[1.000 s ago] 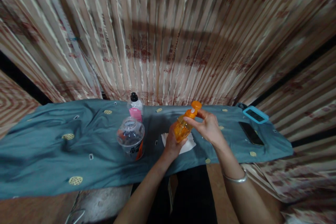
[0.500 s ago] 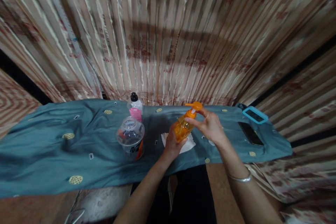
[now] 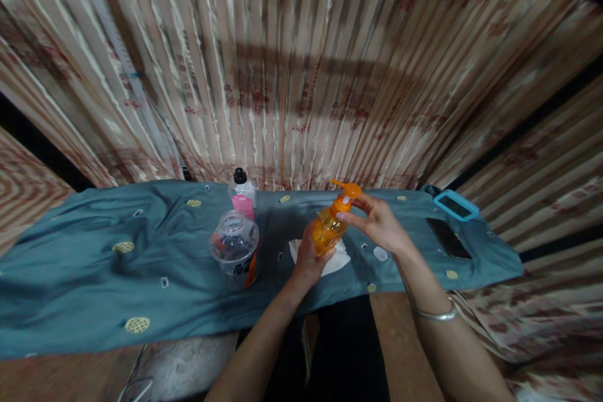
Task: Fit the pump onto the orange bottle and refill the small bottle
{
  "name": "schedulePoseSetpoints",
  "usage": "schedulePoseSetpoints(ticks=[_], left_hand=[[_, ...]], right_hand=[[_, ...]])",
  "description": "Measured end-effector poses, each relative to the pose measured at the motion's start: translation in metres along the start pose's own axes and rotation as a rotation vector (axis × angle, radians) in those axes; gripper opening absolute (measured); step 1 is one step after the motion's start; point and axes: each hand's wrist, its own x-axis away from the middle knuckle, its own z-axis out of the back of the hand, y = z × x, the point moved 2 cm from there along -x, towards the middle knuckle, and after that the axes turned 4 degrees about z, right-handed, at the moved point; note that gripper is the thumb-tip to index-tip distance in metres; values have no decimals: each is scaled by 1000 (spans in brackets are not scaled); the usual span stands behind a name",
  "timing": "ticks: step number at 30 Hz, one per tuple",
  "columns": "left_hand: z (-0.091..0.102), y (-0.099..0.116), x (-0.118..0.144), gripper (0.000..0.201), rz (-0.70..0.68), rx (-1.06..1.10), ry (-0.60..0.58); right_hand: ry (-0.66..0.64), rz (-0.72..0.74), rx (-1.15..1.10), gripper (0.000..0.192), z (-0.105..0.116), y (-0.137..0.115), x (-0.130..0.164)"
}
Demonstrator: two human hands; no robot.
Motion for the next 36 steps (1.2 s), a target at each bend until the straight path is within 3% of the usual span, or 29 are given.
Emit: schedulePoseSetpoints(ticks=[5, 8, 12, 25, 36], left_hand=[[2, 4, 1, 72, -11, -14, 1], [1, 5, 1, 71, -18, -10, 9], [0, 1, 1, 73, -6, -23, 26], [0, -1, 1, 74, -19, 3, 11], [0, -1, 1, 75, -12, -2, 1]], right_hand=[[51, -11, 81, 60, -2, -3, -1], [-40, 4, 48, 62, 3, -12, 0], [-125, 18, 26, 45, 10, -16, 1], [24, 84, -135, 39, 0, 6, 10], [-217, -29, -236, 43, 12, -6, -5]])
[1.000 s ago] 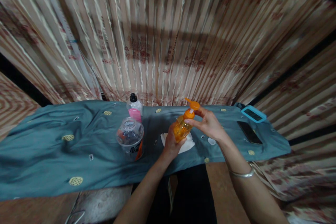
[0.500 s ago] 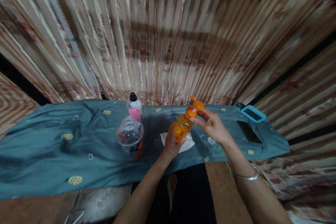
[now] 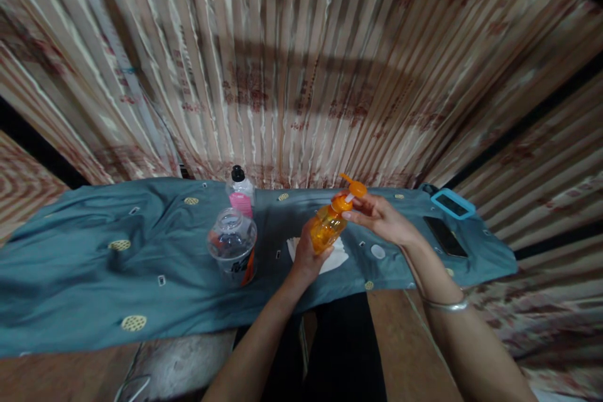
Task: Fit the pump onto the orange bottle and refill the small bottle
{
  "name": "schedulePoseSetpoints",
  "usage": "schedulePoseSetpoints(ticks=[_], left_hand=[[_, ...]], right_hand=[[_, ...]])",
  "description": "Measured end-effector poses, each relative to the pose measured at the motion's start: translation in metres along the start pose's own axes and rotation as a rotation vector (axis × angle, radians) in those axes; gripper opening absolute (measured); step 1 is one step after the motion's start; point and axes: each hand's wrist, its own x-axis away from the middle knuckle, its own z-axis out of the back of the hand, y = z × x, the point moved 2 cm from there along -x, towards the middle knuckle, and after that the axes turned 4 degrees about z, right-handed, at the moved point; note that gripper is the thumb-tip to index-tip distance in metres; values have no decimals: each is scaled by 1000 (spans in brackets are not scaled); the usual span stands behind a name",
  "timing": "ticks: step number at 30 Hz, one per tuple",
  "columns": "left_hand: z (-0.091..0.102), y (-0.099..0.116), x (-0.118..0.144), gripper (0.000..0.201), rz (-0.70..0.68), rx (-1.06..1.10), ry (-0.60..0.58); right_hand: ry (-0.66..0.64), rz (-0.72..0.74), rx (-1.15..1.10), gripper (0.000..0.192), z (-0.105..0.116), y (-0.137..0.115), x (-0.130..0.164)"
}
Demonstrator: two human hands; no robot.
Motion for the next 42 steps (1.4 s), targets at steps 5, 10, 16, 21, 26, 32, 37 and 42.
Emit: schedulePoseSetpoints(ticks=[5, 10, 16, 21, 26, 32, 37, 42], left_hand=[[1, 0, 0, 75, 15, -10, 0], [0, 1, 0, 76, 35, -21, 14], [-1, 1, 0, 75, 26, 0, 14], [-1, 3, 0, 73, 22, 6, 16], [0, 8, 0, 74, 23, -5, 4], [0, 5, 0, 75, 20, -7, -6], [0, 6, 0, 73, 19, -17, -9], [-1, 9, 0, 74, 20, -14, -1]], right_hand=[[-62, -19, 2, 43, 6, -3, -2], [-96, -22, 31, 39, 8, -10, -2], [-143, -50, 70, 39, 6, -12, -8], [-182, -56, 103, 42, 6, -12, -12], [-183, -62, 189, 42, 7, -15, -8], [-144, -17, 290, 39, 7, -16, -2], [-147, -15, 272, 37, 7, -15, -2], [-196, -31, 188, 42, 8, -14, -8]])
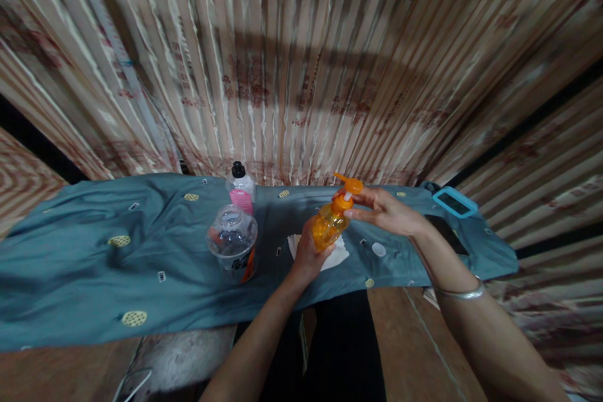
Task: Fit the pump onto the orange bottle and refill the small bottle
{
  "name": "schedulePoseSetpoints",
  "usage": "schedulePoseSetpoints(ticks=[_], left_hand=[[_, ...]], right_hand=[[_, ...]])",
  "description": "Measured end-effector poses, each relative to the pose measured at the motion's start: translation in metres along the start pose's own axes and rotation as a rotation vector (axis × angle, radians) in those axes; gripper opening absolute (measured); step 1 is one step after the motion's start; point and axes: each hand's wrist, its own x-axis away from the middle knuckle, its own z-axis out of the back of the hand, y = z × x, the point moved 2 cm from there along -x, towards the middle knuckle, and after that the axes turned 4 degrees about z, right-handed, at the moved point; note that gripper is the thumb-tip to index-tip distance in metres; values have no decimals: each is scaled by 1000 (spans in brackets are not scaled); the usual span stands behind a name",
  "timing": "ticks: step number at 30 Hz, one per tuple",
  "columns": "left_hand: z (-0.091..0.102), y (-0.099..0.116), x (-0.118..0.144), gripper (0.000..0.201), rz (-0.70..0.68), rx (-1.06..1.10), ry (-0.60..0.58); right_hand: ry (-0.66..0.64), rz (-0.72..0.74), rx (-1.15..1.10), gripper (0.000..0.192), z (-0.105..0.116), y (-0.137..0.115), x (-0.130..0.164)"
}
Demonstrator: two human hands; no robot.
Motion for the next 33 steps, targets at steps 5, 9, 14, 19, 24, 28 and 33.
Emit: schedulePoseSetpoints(ticks=[5, 9, 14, 19, 24, 28, 33], left_hand=[[0, -1, 1, 75, 26, 11, -2], [1, -4, 1, 75, 20, 16, 1], [-3, -9, 0, 75, 19, 5, 26], [-4, -12, 0, 76, 11, 6, 37], [-3, -11, 2, 74, -25, 18, 10], [-3, -10, 3, 74, -33, 3, 15], [-2, -8, 2, 73, -26, 9, -5]], right_hand=[[-25, 13, 44, 39, 2, -3, -5], [2, 21, 114, 40, 0, -4, -3], [125, 18, 180, 39, -6, 0, 6], [206, 55, 34, 40, -16, 8, 8], [214, 63, -117, 40, -20, 10, 7], [232, 58, -125, 41, -22, 12, 9], [324, 30, 67, 44, -26, 15, 12]])
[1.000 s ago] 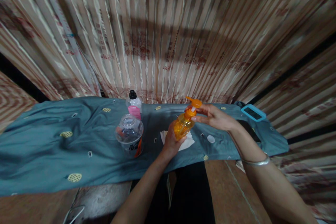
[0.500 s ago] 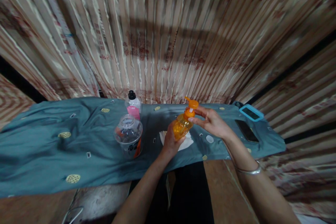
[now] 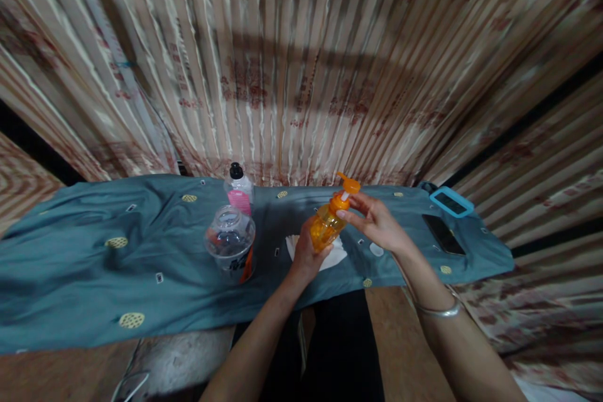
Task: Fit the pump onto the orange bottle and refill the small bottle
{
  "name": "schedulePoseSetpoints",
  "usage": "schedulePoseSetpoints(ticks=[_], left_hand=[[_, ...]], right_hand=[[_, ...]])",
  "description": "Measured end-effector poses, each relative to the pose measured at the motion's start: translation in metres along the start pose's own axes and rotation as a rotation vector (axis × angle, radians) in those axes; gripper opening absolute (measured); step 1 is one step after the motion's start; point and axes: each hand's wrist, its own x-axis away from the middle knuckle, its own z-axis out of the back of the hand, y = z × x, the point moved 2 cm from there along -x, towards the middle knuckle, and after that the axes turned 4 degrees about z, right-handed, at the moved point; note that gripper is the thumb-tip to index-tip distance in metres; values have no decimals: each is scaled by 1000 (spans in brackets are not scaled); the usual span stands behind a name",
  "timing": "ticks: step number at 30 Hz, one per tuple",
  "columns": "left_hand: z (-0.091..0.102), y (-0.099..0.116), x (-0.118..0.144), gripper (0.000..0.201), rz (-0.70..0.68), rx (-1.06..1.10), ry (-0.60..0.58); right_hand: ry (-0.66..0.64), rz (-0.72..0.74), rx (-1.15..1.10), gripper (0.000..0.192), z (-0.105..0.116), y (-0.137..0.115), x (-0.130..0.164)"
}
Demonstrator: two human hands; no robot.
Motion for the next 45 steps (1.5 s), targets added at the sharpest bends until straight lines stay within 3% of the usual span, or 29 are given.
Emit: schedulePoseSetpoints(ticks=[9, 19, 25, 29, 31, 37, 45], left_hand=[[-4, -5, -1, 74, -4, 27, 31], [-1, -3, -2, 78, 57, 8, 2], [-2, -3, 0, 76, 41, -23, 50], [-1, -3, -1, 75, 45, -8, 43], [0, -2, -2, 75, 39, -4, 27], [1, -4, -1, 73, 70, 36, 43], [0, 1, -1, 72, 57, 93, 41]], right_hand=[[203, -62, 406, 61, -11, -28, 4], [412, -75, 472, 51, -31, -26, -2], [258, -71, 245, 73, -19, -19, 8], [94, -5, 26, 55, -13, -8, 3], [83, 12, -25, 52, -14, -1, 0], [325, 10, 66, 47, -28, 6, 2], [581, -103, 266, 49, -47, -18, 4]])
